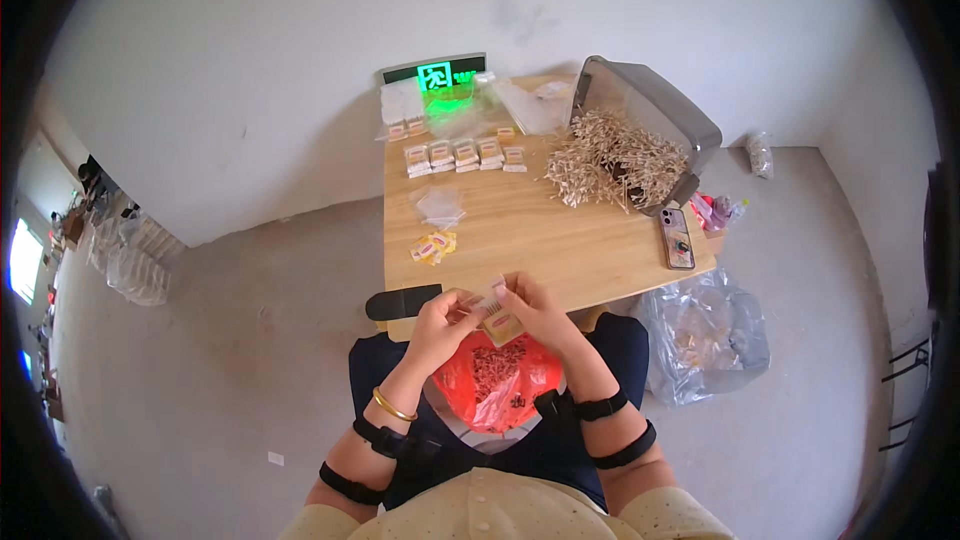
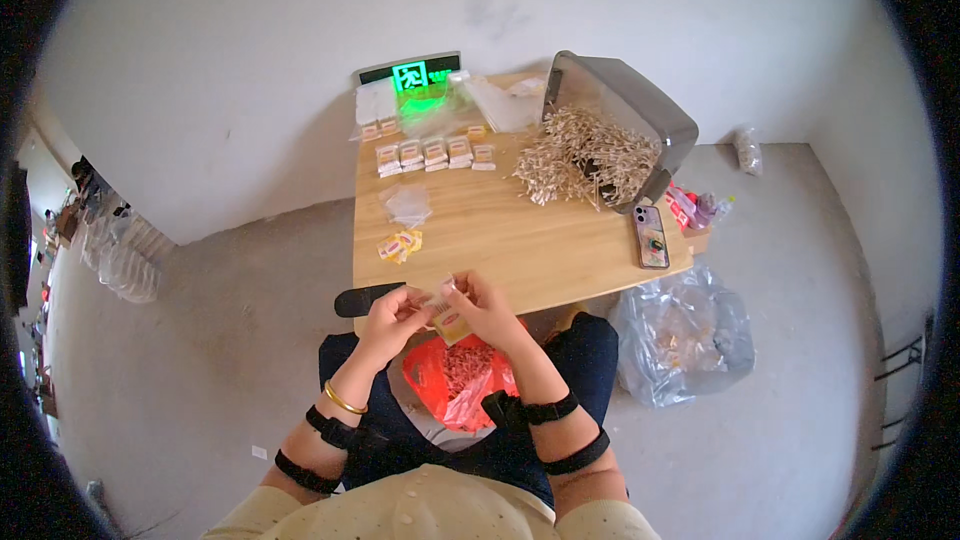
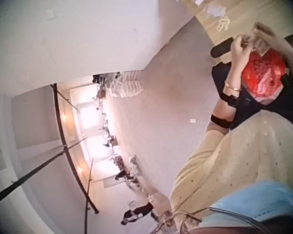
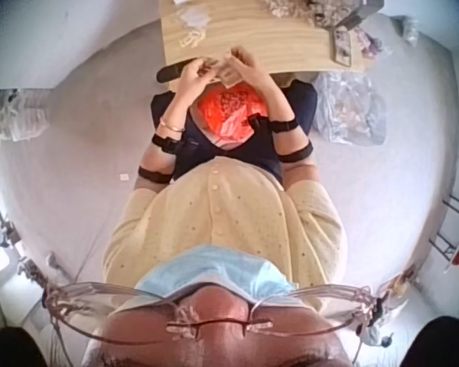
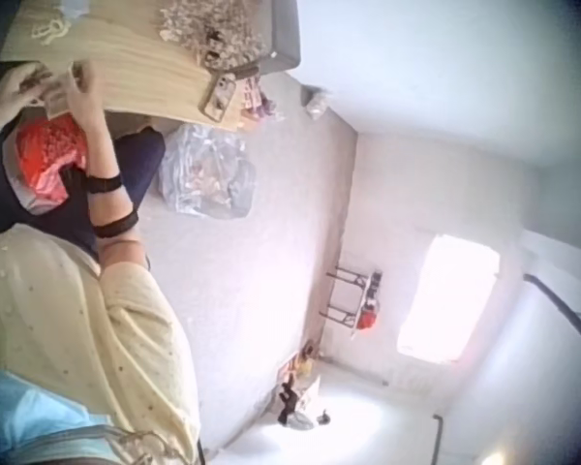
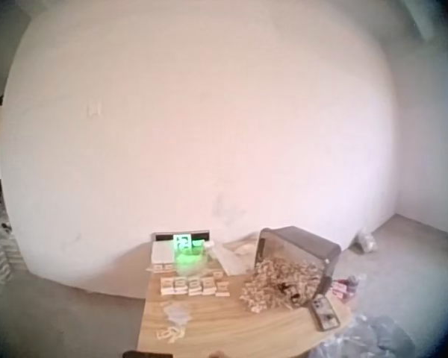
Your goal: Manually counting and packaging cotton swabs into small plastic bags.
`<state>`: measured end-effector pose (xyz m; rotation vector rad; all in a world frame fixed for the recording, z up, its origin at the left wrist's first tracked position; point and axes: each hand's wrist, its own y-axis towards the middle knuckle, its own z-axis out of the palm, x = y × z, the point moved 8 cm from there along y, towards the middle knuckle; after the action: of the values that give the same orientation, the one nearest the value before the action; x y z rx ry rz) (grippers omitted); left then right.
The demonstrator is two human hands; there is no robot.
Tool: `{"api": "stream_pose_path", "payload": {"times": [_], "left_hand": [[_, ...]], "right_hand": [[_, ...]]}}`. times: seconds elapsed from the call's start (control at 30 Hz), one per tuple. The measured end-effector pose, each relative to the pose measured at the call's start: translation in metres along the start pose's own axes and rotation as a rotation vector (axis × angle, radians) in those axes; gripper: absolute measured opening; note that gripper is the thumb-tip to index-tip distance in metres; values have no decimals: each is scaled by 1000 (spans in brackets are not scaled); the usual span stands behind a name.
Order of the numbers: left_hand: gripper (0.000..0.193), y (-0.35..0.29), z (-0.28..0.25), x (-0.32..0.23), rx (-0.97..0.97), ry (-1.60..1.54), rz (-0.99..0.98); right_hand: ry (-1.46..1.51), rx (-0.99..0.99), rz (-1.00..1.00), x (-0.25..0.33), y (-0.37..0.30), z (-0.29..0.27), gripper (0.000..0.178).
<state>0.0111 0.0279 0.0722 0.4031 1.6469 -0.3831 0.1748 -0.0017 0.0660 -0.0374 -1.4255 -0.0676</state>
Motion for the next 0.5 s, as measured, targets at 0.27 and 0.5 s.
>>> {"api": "stream_pose_path", "payload": {"times": [0.27,0.5], "left_hand": [[30,73,-14,68,-158,4,-137],[16,106,-1,91,-41,945,446]], "right_hand": [[-171,-183,172,-83,53,-74,33],[-294,-464,-74,-51,202,-158,43]]}}
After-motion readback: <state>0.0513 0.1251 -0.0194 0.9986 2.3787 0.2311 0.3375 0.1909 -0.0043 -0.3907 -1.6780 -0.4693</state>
